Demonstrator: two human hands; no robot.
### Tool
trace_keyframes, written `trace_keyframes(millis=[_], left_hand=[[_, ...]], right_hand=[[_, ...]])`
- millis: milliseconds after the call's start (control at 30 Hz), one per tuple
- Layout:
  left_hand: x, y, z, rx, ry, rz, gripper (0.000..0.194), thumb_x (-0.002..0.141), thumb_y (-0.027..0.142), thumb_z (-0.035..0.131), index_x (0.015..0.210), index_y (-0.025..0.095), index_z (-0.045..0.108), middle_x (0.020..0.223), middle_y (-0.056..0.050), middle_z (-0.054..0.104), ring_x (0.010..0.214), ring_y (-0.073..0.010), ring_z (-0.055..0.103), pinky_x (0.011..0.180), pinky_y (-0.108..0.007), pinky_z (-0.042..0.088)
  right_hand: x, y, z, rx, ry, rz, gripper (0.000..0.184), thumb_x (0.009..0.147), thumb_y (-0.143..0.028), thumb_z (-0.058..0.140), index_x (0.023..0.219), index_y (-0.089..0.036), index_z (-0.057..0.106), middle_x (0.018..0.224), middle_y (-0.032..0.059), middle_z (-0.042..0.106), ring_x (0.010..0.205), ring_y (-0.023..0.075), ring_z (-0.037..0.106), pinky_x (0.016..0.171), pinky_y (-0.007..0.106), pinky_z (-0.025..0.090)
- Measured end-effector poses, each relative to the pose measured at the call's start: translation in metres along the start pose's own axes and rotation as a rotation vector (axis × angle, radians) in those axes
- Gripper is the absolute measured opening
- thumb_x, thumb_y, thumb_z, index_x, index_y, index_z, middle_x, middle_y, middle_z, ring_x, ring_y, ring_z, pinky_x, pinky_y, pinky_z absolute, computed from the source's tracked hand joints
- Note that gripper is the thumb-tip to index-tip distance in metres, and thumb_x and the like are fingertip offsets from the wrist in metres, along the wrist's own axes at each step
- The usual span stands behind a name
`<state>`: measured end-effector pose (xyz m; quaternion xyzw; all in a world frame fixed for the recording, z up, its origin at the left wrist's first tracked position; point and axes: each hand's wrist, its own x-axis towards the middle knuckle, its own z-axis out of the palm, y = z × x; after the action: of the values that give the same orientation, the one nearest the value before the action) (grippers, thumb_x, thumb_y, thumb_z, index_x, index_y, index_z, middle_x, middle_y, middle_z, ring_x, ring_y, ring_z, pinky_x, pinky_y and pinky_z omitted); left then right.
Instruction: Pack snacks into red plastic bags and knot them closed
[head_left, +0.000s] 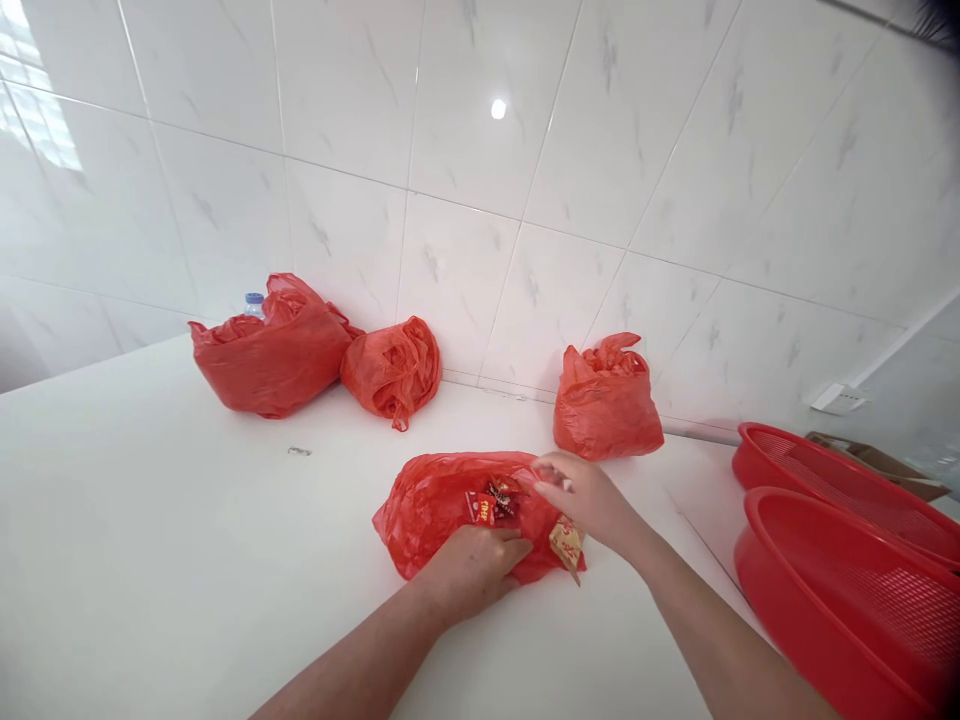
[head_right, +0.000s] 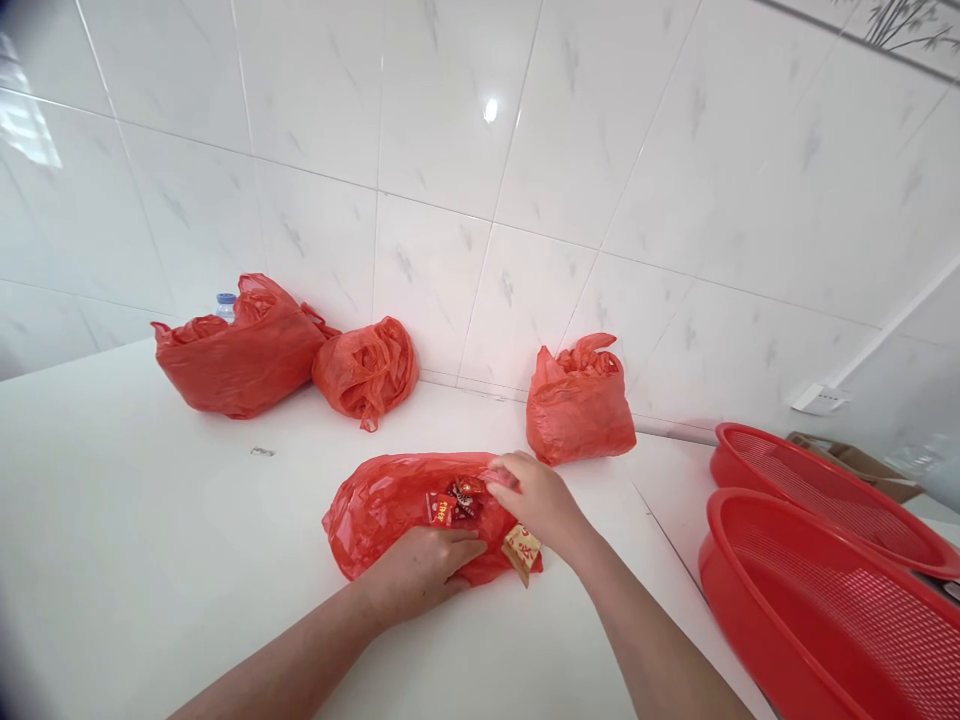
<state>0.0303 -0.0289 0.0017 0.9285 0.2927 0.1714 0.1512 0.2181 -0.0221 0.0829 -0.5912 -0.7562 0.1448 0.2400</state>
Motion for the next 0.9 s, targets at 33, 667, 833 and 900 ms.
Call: trace_keyframes(millis=[33,667,833,900], left_hand=[[0.0,0.0,0.0,0.015,0.001,-0.001,0.015,0.078,0.018,0.049,0.09,0.022,0.058,0.085,-0.002,0.063,0.071,-0.0176,0.058,0.055,-0.028,0.038],[0.0,-0.003,0.003,0.097,0.004,-0.016,0.019,0.08,0.011,0.043,0.088,0.022,0.056,0.085,-0.003,0.063,0.073,-0.0193,0.059,0.055,-0.03,0.039],[0.0,-0.004,-0.004,0.07,0.014,-0.02,0.018,0.08,0.02,0.05,0.095,0.024,0.057,0.087,-0.003,0.064,0.074,-0.02,0.058,0.056,-0.03,0.04],[0.0,-0.004,-0.007,0.071,0.043,-0.016,0.022,0.081,0.023,0.05,0.101,0.024,0.057,0.087,-0.003,0.064,0.074,-0.0198,0.057,0.057,-0.03,0.039]], right_hand=[[-0.012,0.002,-0.005,0.001,-0.03,0.051,0.022,0.08,-0.036,0.052,0.097,-0.028,0.062,0.093,-0.001,0.062,0.082,0.0159,0.058,0.073,0.028,0.046],[-0.074,0.046,0.037,-0.314,-0.069,-0.004,0.038,0.079,-0.026,0.052,0.116,-0.029,0.06,0.124,0.0027,0.058,0.111,0.0237,0.055,0.086,0.035,0.048],[-0.073,0.053,0.04,-0.381,0.136,-0.008,0.033,0.091,-0.024,0.033,0.092,-0.027,0.066,0.091,0.0021,0.068,0.08,0.0184,0.063,0.065,0.029,0.047],[-0.07,0.048,0.035,-0.415,0.348,0.004,0.03,0.092,-0.026,0.034,0.091,-0.023,0.064,0.083,0.0027,0.067,0.071,0.0166,0.061,0.061,0.028,0.044]])
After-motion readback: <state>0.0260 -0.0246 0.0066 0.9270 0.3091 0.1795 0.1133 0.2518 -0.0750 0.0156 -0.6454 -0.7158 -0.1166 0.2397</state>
